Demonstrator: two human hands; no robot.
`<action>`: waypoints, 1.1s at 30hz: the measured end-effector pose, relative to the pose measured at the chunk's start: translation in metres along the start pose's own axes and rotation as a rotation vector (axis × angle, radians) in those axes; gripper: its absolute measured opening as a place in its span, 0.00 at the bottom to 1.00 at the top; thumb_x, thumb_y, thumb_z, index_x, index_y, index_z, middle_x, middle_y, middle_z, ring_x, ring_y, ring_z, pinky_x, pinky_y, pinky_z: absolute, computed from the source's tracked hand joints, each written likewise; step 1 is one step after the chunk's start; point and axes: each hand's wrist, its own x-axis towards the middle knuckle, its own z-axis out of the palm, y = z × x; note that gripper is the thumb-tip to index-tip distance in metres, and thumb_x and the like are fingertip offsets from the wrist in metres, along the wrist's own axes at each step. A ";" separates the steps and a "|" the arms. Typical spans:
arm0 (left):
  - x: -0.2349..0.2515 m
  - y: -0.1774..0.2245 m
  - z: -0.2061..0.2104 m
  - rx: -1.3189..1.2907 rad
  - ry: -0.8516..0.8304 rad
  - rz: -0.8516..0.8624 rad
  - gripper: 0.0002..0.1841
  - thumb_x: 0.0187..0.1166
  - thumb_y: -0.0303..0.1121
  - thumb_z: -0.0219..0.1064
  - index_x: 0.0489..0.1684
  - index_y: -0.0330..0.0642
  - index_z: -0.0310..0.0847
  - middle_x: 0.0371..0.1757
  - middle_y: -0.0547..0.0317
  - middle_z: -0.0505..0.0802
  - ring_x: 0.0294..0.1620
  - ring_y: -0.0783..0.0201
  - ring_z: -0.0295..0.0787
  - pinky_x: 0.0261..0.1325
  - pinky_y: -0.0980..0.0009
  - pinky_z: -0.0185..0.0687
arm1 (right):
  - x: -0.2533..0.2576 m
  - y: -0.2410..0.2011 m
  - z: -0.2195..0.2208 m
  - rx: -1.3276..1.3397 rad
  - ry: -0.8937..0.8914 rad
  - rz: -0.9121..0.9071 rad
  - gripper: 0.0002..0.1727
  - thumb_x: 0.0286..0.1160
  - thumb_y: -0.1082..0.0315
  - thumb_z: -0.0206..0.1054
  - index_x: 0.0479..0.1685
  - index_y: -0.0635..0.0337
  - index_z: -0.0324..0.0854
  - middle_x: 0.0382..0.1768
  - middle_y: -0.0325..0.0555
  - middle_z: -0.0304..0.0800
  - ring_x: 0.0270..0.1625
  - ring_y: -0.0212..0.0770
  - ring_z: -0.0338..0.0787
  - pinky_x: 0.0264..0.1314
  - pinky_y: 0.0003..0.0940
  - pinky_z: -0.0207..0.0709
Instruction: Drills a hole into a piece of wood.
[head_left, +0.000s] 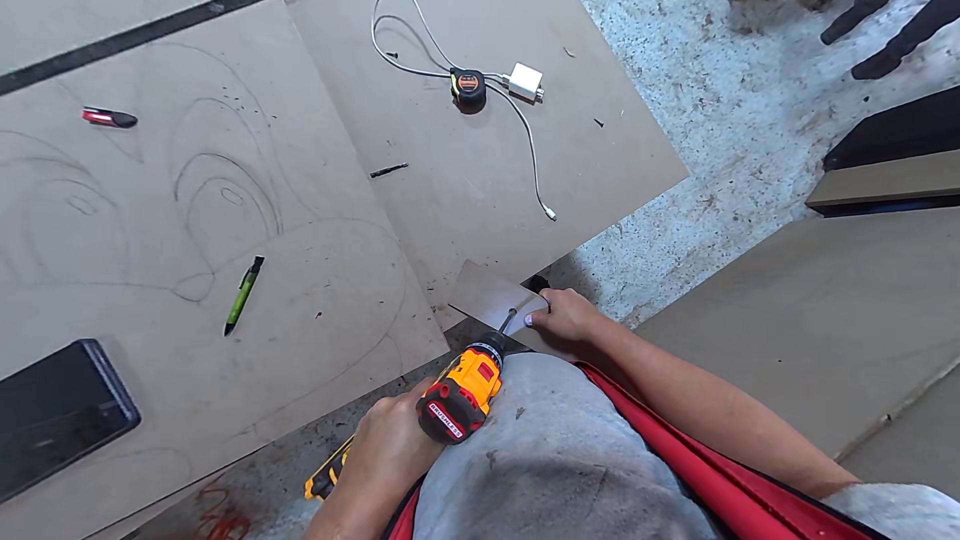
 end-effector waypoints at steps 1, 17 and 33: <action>-0.001 0.003 -0.001 0.009 -0.013 -0.031 0.20 0.66 0.47 0.73 0.44 0.39 0.92 0.35 0.43 0.95 0.42 0.41 0.95 0.46 0.41 0.85 | 0.000 -0.002 0.000 0.000 -0.001 0.001 0.26 0.77 0.37 0.66 0.53 0.50 0.84 0.39 0.47 0.91 0.47 0.49 0.92 0.51 0.58 0.84; 0.003 -0.027 0.016 -0.017 0.221 0.261 0.20 0.60 0.51 0.68 0.33 0.42 0.91 0.22 0.54 0.92 0.26 0.54 0.94 0.28 0.51 0.86 | 0.002 -0.006 0.000 -0.019 -0.024 -0.021 0.27 0.78 0.38 0.66 0.56 0.51 0.84 0.41 0.48 0.92 0.48 0.50 0.93 0.52 0.58 0.84; -0.011 -0.009 0.013 0.018 0.250 0.133 0.22 0.60 0.49 0.67 0.36 0.36 0.91 0.23 0.47 0.92 0.26 0.45 0.94 0.27 0.45 0.83 | 0.001 -0.003 0.000 -0.013 -0.030 -0.002 0.25 0.78 0.37 0.65 0.53 0.50 0.84 0.39 0.47 0.91 0.47 0.49 0.92 0.50 0.58 0.83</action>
